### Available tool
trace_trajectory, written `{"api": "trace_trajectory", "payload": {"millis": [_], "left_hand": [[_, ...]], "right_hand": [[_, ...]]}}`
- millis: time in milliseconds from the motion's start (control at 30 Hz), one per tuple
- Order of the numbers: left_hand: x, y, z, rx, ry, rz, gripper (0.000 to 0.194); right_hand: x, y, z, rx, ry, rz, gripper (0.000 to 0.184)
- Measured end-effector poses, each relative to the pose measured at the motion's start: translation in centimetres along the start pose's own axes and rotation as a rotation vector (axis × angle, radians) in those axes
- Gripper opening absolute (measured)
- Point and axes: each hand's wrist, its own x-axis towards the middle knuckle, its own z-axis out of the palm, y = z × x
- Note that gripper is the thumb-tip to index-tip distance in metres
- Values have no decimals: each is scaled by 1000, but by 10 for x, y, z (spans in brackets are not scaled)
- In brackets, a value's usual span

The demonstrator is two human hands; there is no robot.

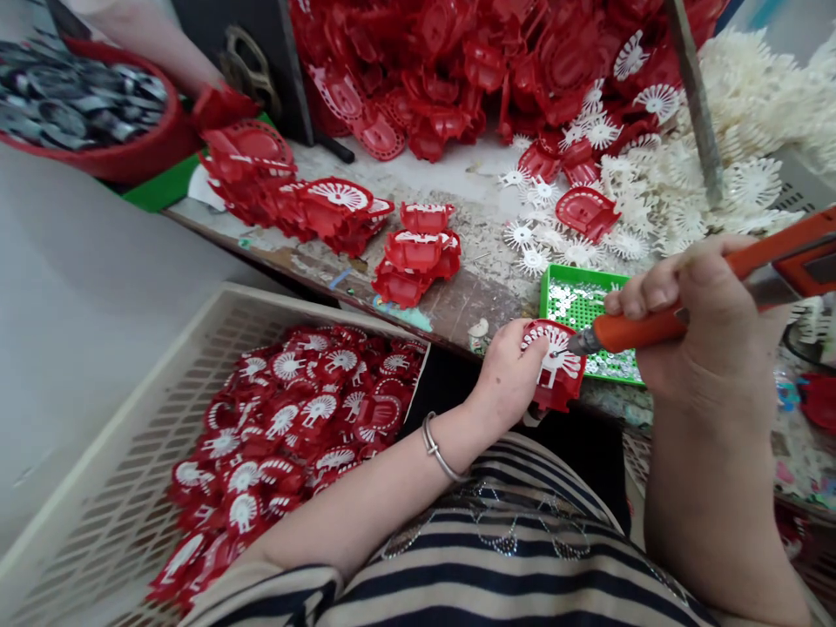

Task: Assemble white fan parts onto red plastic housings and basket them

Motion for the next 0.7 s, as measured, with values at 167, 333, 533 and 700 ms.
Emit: {"api": "trace_trajectory", "payload": {"millis": [167,333,533,700], "left_hand": [[-1,1,0,-6,-7,-13,13],[-1,3,0,-37,-37,-57,15],[-1,3,0,-13,-32,-47,13],[-1,4,-1,-4,-35,-45,15]], "right_hand": [[0,0,1,10,17,-5,27],[1,2,-1,30,-26,-23,24],[0,3,0,-1,-6,-30,27],[-1,1,3,13,-10,-60,26]]}}
